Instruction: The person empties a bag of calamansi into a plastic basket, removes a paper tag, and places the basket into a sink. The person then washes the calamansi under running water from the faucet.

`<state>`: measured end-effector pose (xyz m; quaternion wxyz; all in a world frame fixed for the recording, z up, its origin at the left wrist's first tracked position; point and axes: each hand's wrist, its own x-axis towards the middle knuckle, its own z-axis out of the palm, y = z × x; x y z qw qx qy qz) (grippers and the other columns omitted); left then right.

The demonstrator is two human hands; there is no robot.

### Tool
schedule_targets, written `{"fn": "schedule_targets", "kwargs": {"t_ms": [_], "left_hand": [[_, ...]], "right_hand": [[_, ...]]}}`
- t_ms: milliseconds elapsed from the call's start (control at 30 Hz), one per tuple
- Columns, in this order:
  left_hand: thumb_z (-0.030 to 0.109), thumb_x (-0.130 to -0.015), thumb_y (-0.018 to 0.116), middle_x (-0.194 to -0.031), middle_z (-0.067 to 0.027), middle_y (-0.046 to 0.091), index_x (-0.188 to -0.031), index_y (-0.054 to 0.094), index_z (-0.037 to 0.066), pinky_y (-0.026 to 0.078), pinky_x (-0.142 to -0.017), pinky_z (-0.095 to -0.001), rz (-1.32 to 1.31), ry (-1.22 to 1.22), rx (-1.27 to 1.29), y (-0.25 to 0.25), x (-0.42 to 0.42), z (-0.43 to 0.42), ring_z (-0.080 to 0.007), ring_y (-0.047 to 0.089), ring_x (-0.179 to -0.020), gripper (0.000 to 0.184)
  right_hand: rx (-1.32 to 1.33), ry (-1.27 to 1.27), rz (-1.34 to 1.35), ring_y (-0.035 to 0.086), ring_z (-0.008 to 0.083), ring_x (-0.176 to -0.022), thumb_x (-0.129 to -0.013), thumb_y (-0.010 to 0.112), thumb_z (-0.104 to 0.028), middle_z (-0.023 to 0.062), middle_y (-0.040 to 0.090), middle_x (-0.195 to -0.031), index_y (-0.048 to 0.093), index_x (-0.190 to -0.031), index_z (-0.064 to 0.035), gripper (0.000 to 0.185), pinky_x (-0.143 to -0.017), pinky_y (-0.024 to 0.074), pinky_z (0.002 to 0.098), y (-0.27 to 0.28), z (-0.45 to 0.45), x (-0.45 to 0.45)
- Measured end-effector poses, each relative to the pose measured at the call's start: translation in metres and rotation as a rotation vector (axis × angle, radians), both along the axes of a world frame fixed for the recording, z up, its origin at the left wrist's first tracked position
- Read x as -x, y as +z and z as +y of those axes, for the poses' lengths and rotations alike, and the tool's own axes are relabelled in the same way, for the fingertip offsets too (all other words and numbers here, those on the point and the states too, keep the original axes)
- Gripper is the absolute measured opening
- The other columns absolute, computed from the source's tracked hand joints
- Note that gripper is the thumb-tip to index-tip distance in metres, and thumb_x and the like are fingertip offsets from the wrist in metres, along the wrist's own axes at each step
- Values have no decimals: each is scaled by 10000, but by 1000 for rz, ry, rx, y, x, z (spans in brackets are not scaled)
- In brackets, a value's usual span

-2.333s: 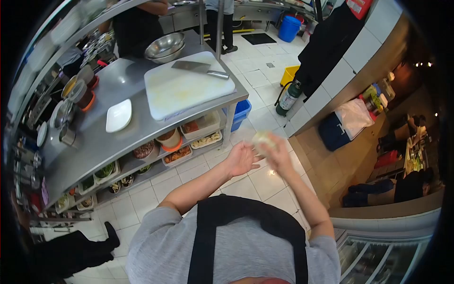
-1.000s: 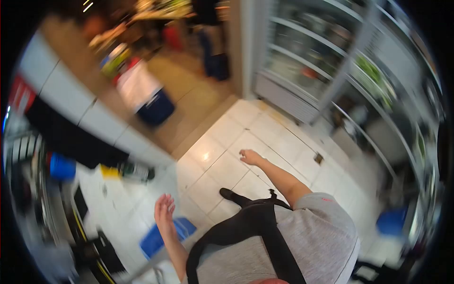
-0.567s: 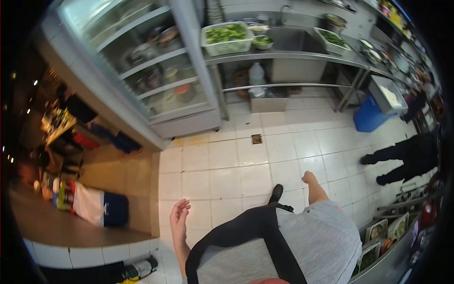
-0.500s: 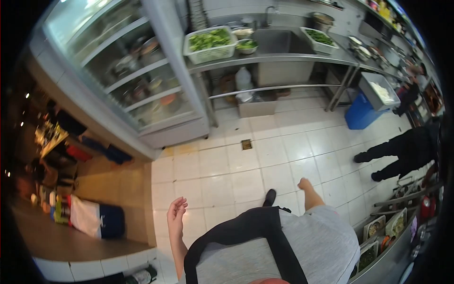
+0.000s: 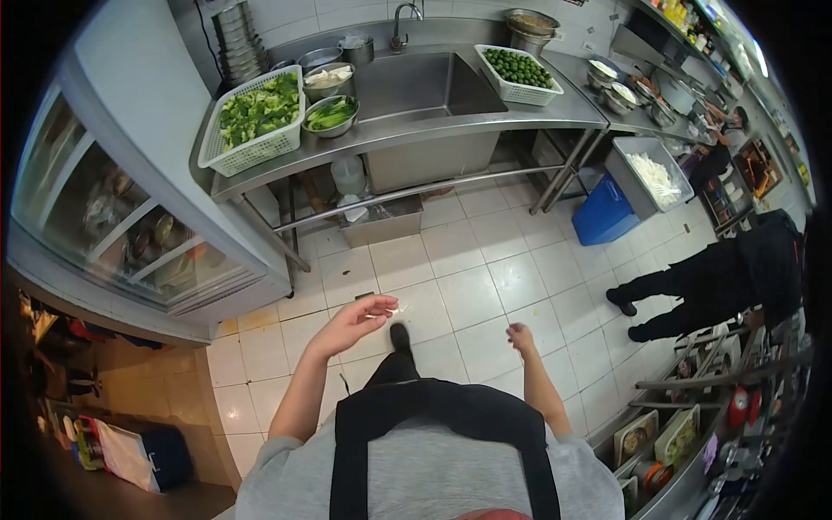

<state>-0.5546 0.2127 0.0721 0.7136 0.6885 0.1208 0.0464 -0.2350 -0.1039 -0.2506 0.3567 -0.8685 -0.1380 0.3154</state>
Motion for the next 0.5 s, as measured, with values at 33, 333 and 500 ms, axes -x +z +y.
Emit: {"fn": "schedule_targets", "kwargs": {"t_ms": [33,333,500], "left_hand": [[106,-864,496,-1151,-64,526,-1196,454,16,378,-907,-288,21,-31,-41,-6,-19,19,-148,495,-1055,346],[168,-878,497,-1155,-47,528,-1190,465,21,389,-878,-275,-93,94,-70,9,-210,213,-144,510,-1031,346],[207,-886,489,-1153,-45,523,-1186,473,43,388,-876,-283,-98,72,-108,30,-352,306,-141,492,-1054,342]], "right_hand": [[-71,-83,41,584,145,-614,-804,563,-181,61,617,-804,547,-1081,-22,320,-447,420,253,23,20,-20],[-347,-178,72,584,166,-833,-844,541,-237,69,581,-1053,494,-1167,-60,372,-687,457,315,167,183,-208],[-462,-144,-84,578,132,-821,-848,541,-220,49,594,-993,516,-1134,-45,336,-701,446,257,247,247,-297]]}}
